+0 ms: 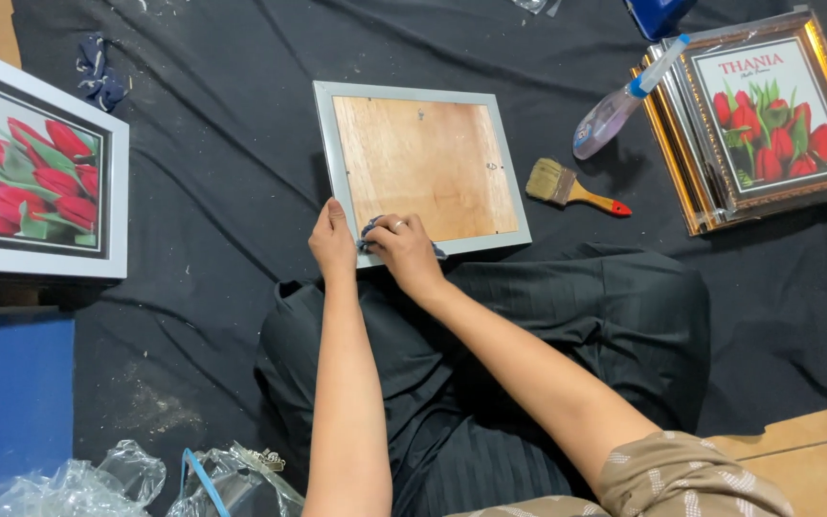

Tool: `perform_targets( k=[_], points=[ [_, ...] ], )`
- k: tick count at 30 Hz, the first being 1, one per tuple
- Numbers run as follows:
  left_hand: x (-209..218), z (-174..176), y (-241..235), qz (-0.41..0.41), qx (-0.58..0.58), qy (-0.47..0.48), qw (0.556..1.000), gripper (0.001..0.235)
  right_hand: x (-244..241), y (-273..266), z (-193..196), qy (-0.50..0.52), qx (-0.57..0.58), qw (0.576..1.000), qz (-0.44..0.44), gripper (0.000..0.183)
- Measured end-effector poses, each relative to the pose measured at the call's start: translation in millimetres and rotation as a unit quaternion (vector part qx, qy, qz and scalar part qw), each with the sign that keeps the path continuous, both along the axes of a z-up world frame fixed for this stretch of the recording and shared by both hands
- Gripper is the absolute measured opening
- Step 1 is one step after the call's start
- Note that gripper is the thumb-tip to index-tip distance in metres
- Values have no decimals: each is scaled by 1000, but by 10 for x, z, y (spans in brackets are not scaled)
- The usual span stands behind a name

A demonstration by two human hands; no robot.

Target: The person wipes the back of a wooden picture frame with a dark cloth. They hold the frame with one hand and scrub the surface with the other, moving the cloth across the entire back panel repeatedly.

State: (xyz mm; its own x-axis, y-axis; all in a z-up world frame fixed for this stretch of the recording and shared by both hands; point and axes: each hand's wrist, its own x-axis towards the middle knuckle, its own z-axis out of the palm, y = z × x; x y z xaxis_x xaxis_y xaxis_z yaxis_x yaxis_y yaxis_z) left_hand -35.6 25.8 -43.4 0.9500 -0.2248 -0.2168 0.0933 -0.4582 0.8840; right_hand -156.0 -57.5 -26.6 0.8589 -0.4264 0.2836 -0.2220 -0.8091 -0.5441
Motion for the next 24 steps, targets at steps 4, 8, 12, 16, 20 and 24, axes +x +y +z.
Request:
perform_targets(
  k=[4, 8, 12, 16, 20, 24],
  points=[
    [17, -61, -17, 1, -1, -2, 1000, 62, -138, -191, 80, 3, -9, 999, 42, 20],
    [-19, -52, -38, 7, -8, 5, 1000, 60, -108, -130, 28, 20, -6, 1000, -1, 20],
    [-14, -72, -55, 9, 6, -14, 1000, 57, 21, 22, 315, -26, -16, 999, 33, 20],
    [-18, 34, -44, 6, 9, -15, 1000, 56, -32, -151, 110, 3, -110, 993, 39, 27],
    [13, -49, -46, 12, 3, -2, 1000, 57, -305, -505, -10, 22, -161, 986, 41, 33],
    [-25, 127, -69, 10, -10, -5, 1000, 57, -525, -809, -211, 62, -171, 983, 34, 31]
  ],
)
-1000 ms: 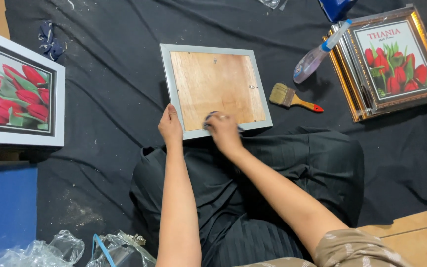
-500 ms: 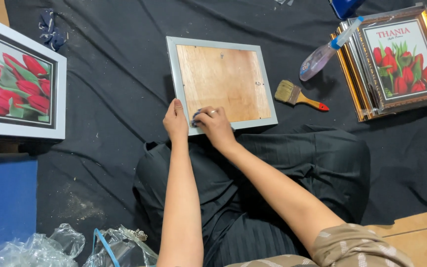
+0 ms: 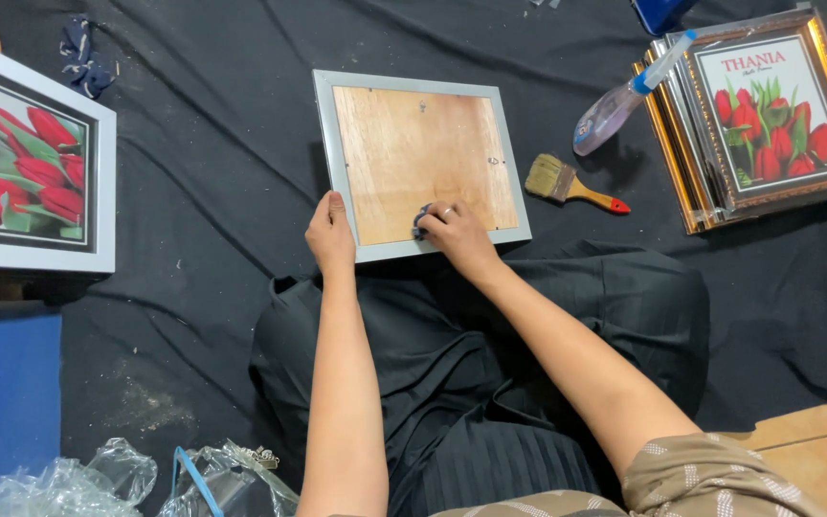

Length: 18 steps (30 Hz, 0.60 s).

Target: The person wipes the back of a wooden picture frame with a dark cloth. They hold the frame with one hand and scrub the surface with the other, moving the cloth across the entire back panel repeatedly.

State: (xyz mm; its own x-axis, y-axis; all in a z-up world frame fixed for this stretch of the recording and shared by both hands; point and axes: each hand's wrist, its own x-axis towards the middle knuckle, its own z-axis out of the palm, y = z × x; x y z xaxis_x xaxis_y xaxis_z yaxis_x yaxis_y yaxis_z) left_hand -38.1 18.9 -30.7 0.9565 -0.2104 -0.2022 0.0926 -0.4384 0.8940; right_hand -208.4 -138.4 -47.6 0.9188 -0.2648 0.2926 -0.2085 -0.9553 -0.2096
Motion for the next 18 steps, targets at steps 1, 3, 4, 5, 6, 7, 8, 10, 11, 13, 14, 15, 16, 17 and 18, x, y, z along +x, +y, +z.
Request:
perform_targets(
  k=[1, 3, 4, 5, 6, 7, 8, 10, 11, 13, 14, 15, 16, 17, 18],
  points=[
    [-14, 20, -5, 0, 1, 0, 1000, 57, -47, -51, 19, 0, 1, 1000, 0, 31],
    [-34, 60, -15, 3, 0, 1, 1000, 56, -134, -155, 53, 33, -17, 999, -4, 31],
    [-24, 27, -12, 3, 0, 1, 1000, 56, -177, -212, 37, 33, -17, 999, -5, 31],
    [-22, -6, -6, 4, 1, 0, 1000, 55, -227, -267, 22, 50, -12, 999, -11, 31],
    [-19, -40, 0, 5, 2, 0, 1000, 55, -276, -322, 6, 68, -8, 998, -18, 32],
    [9, -144, 2, 5, 3, 1, 1000, 55, -328, -397, -10, 69, -7, 997, -18, 32],
    [38, -248, 4, 5, 3, 1, 1000, 54, -379, -471, -27, 91, 2, 995, -27, 33],
    [75, -403, 17, 5, 3, 1, 1000, 54, -475, -577, 27, 113, 11, 993, -37, 34],
    [85, -453, 24, 4, 0, 1, 1000, 54, -519, -612, 100, 156, 33, 985, -69, 31],
    [95, -506, 27, 4, -2, 0, 1000, 54, -634, -781, 23, 198, 56, 974, -101, 29],
    [96, -511, 25, 5, -5, 2, 1000, 55, -704, -914, -127, 213, 73, 966, -125, 30],
    [94, -518, 26, 6, -8, 4, 1000, 55, -776, -1044, -279, 229, 90, 958, -148, 30],
    [83, -480, 26, 6, -7, 4, 1000, 55, -873, -1178, -512, 229, 90, 958, -148, 30],
    [74, -440, 19, 5, -7, 4, 1000, 56, -966, -1320, -740, 219, 102, 952, -187, 28],
    [67, -401, 15, 5, -7, 3, 1000, 57, -1056, -1460, -969, 208, 113, 945, -226, 27]
  ],
)
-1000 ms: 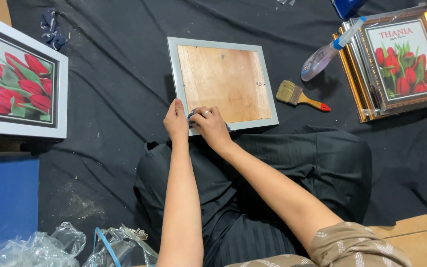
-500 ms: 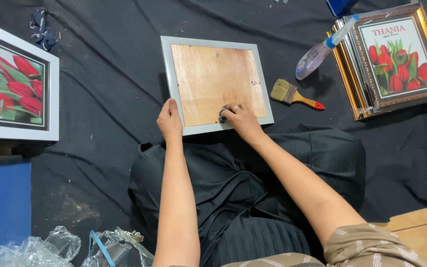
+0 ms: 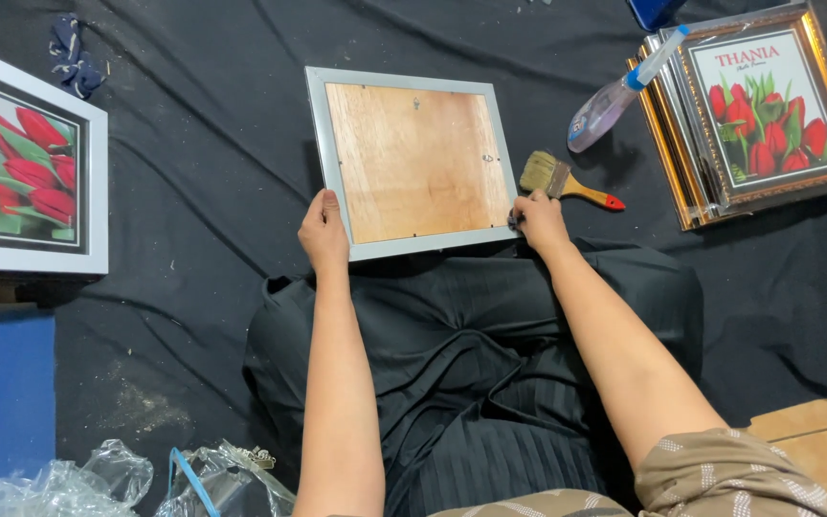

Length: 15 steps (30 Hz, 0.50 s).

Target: The person wipes the back of a wooden picture frame with a dark cloth. They hold the frame with one hand and scrub the surface with the other, moving the cloth across the entire back panel repeatedly.

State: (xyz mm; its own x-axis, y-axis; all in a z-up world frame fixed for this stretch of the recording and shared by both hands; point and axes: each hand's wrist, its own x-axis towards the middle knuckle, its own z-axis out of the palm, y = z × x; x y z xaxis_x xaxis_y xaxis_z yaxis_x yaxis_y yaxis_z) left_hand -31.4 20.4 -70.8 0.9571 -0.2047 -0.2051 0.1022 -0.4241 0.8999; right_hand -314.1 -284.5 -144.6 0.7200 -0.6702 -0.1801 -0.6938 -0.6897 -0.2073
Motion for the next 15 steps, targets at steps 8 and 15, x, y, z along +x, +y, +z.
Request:
perform_targets(
  k=[8, 15],
  points=[
    [7, 494, -45, -16, -5, 13, 1000, 57, 388, 563, 382, -69, -18, 997, 3, 21],
    [15, 597, -31, -40, 3, 25, 999, 59, 1059, 1433, 874, -277, 37, 958, 71, 17]
  ],
)
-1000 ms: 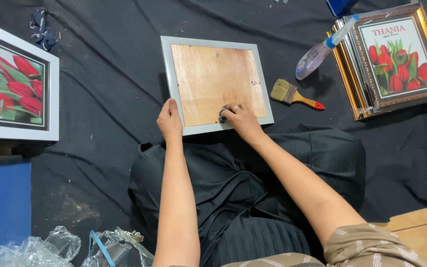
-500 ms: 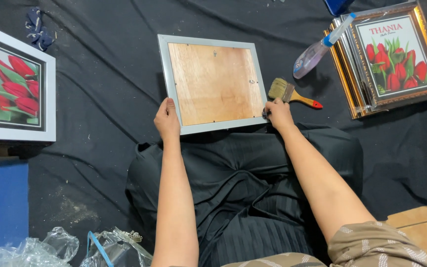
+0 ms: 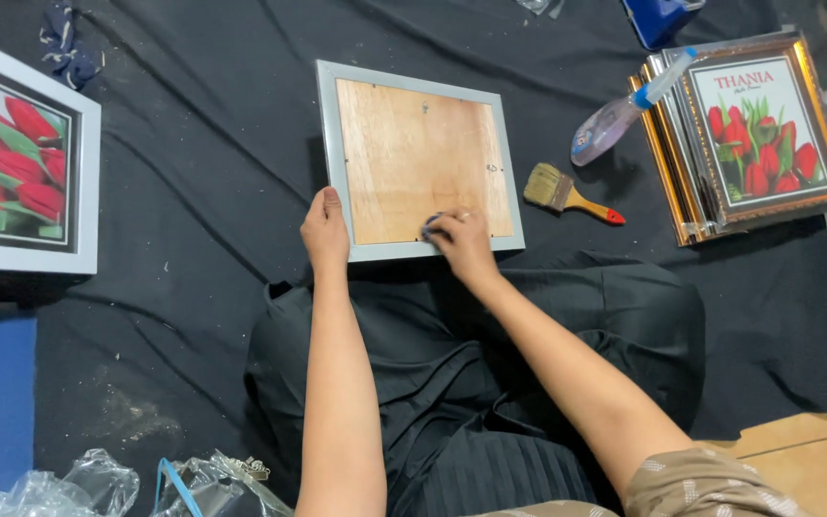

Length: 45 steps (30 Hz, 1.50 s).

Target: The person wipes the back of a wooden picture frame with a dark cloth. They hold the frame with one hand and scrub the surface with the other, moving the cloth across the entire back panel repeatedly.

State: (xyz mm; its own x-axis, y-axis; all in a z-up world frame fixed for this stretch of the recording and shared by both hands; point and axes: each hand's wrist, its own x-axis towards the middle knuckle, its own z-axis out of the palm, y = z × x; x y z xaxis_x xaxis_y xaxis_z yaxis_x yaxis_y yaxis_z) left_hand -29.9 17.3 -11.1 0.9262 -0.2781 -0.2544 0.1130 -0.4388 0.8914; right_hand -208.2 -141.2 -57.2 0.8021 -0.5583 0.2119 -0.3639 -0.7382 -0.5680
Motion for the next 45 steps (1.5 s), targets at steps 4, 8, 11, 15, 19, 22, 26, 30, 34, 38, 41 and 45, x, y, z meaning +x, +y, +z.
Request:
perform_targets(
  k=[4, 8, 11, 15, 19, 22, 26, 30, 34, 38, 41, 45],
  points=[
    [79, 8, 11, -20, 11, 13, 1000, 59, 395, 433, 283, -33, 40, 997, 52, 16],
    [95, 61, 17, -41, 27, 17, 999, 61, 664, 628, 399, -45, 44, 994, 90, 15],
    [134, 76, 7, -54, 43, 29, 997, 60, 803, 613, 480, -53, 28, 994, 92, 13],
    [221, 96, -33, -84, 66, 32, 994, 57, 1107, 516, 512, -83, 0, 995, 61, 15],
    [267, 111, -33, -84, 78, 14, 993, 59, 1443, 307, 442, -100, -18, 993, 57, 17],
    [322, 11, -46, -94, 96, -3, 991, 63, 1689, 112, 383, -121, -37, 991, 47, 18],
    [342, 77, -48, -106, 108, -7, 989, 63, 2008, -165, 276, -121, -56, 991, 22, 19],
    [330, 199, -52, -113, 105, -8, 988, 61, 2351, -431, 269, -117, -73, 990, -8, 20],
    [329, 190, -69, -105, 114, -11, 988, 62, 2620, -659, 313, -116, -67, 990, -38, 17],
    [336, 183, -88, -127, 132, -32, 983, 55, 2649, -784, 285, -122, -25, 992, -20, 12],
    [329, 236, -96, -120, 137, -28, 983, 58, 2515, -874, 248, -112, -50, 992, -19, 12],
    [319, 227, -92, -119, 131, -40, 983, 55, 2227, -1159, 82, -88, -42, 995, -29, 15]
  ],
)
